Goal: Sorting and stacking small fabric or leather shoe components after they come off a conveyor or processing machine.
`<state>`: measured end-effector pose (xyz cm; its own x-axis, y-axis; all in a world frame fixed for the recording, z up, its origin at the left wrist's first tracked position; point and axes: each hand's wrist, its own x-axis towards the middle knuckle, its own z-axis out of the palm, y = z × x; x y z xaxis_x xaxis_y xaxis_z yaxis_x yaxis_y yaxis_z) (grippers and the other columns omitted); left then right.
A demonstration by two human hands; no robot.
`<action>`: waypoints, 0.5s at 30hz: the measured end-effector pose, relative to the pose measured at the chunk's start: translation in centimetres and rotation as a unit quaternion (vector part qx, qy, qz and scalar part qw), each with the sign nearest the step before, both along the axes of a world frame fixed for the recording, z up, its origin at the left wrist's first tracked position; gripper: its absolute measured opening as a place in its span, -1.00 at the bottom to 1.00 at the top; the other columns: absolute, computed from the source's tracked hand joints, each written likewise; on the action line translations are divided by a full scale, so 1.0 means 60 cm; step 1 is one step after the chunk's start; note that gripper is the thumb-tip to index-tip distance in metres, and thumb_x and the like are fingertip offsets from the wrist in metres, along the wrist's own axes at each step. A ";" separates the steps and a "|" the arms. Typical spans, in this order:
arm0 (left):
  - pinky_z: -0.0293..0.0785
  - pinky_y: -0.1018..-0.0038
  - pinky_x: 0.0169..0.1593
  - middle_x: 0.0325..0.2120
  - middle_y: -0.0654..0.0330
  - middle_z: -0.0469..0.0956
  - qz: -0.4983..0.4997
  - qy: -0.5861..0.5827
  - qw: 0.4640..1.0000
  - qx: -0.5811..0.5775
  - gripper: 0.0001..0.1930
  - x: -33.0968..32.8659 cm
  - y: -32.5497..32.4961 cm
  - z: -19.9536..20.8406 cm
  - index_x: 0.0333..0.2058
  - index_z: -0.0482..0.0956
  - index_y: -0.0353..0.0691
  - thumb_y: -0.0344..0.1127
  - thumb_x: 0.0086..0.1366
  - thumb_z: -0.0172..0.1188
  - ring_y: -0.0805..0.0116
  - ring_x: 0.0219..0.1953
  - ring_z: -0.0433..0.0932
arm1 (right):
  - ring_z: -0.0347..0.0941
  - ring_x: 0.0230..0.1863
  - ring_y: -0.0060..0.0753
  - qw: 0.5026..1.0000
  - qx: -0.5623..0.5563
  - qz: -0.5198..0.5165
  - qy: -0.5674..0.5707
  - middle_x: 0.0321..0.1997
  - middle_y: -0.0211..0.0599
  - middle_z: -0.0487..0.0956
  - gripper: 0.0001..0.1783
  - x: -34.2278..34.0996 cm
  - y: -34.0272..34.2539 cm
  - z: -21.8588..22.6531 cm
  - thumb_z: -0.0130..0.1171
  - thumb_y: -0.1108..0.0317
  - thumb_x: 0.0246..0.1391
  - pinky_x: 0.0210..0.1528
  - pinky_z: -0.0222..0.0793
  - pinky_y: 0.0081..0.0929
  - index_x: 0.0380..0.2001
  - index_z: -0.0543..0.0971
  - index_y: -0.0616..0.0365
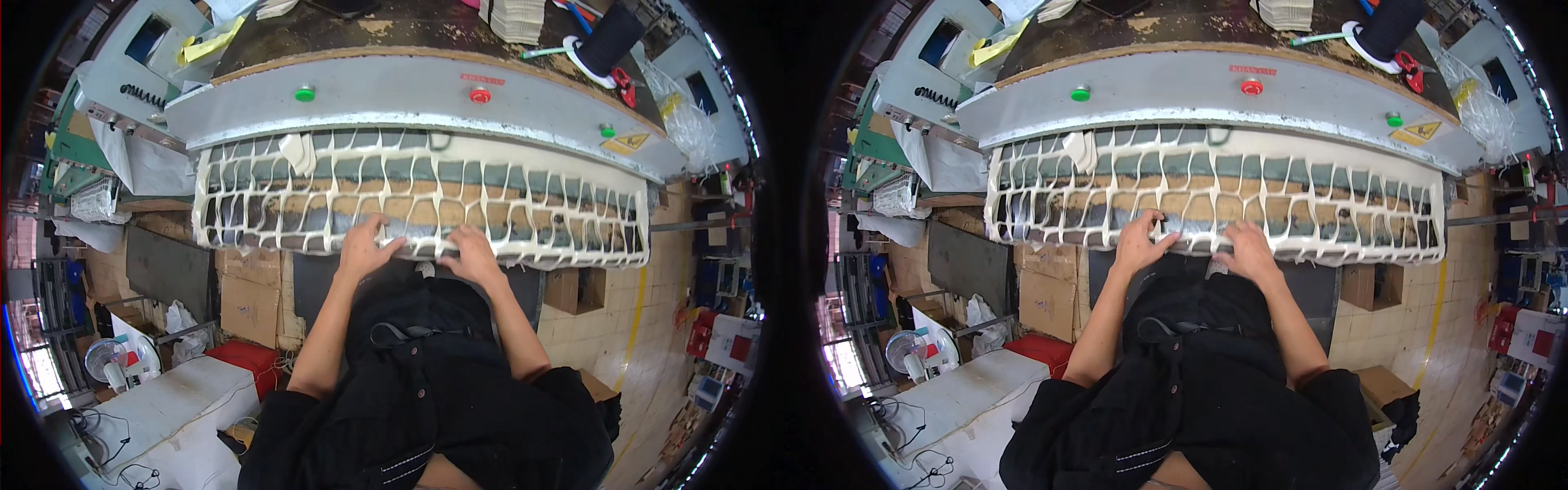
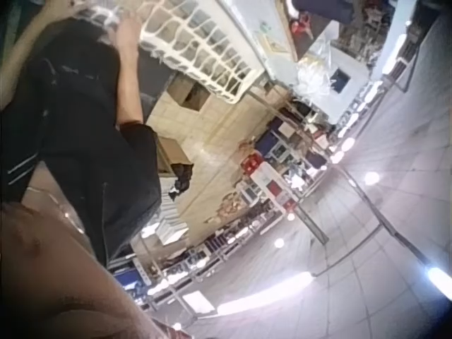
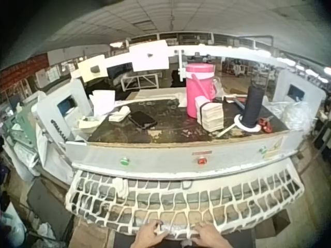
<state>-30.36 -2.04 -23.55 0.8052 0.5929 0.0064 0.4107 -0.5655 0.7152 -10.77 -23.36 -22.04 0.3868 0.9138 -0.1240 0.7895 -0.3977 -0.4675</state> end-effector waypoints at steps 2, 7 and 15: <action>0.57 0.09 -0.20 -0.43 0.04 0.64 0.027 0.082 0.995 -0.041 -0.45 0.029 0.021 0.021 0.01 0.61 -0.16 0.02 0.19 0.57 -0.09 -0.36 0.64 | 0.66 -0.10 0.04 0.975 -0.039 0.019 0.218 -0.12 -0.03 0.69 -0.39 0.060 0.020 0.007 0.67 -0.06 -0.08 -0.04 0.59 -0.13 -0.16 0.73 0.21; 0.40 -0.01 0.33 0.18 -0.19 0.57 -0.017 -0.102 0.990 0.095 -0.21 0.175 0.069 0.010 0.33 0.43 -0.27 0.05 0.27 0.45 -0.20 0.27 0.52 | 0.71 -0.04 0.11 0.954 0.151 -0.254 0.058 0.05 0.10 0.67 -0.21 0.181 0.199 -0.014 0.55 -0.13 0.07 -0.03 0.63 -0.12 0.19 0.56 0.18; -0.11 -0.19 0.60 0.55 -0.18 0.17 -0.028 0.012 0.991 0.131 -0.02 0.265 0.042 -0.091 0.52 0.20 -0.34 0.22 0.36 0.30 -0.25 0.59 0.09 | 0.65 0.04 0.40 0.980 -0.034 -0.195 0.016 0.18 0.27 0.52 -0.04 0.241 0.358 -0.032 0.53 -0.01 -0.07 0.11 0.62 0.02 0.35 0.39 0.13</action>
<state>-14.43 0.48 -28.98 0.8388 0.5276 0.1343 0.3885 -0.7528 0.5314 3.69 -1.86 -23.99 0.6994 0.6872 -0.1962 0.5578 -0.6965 -0.4513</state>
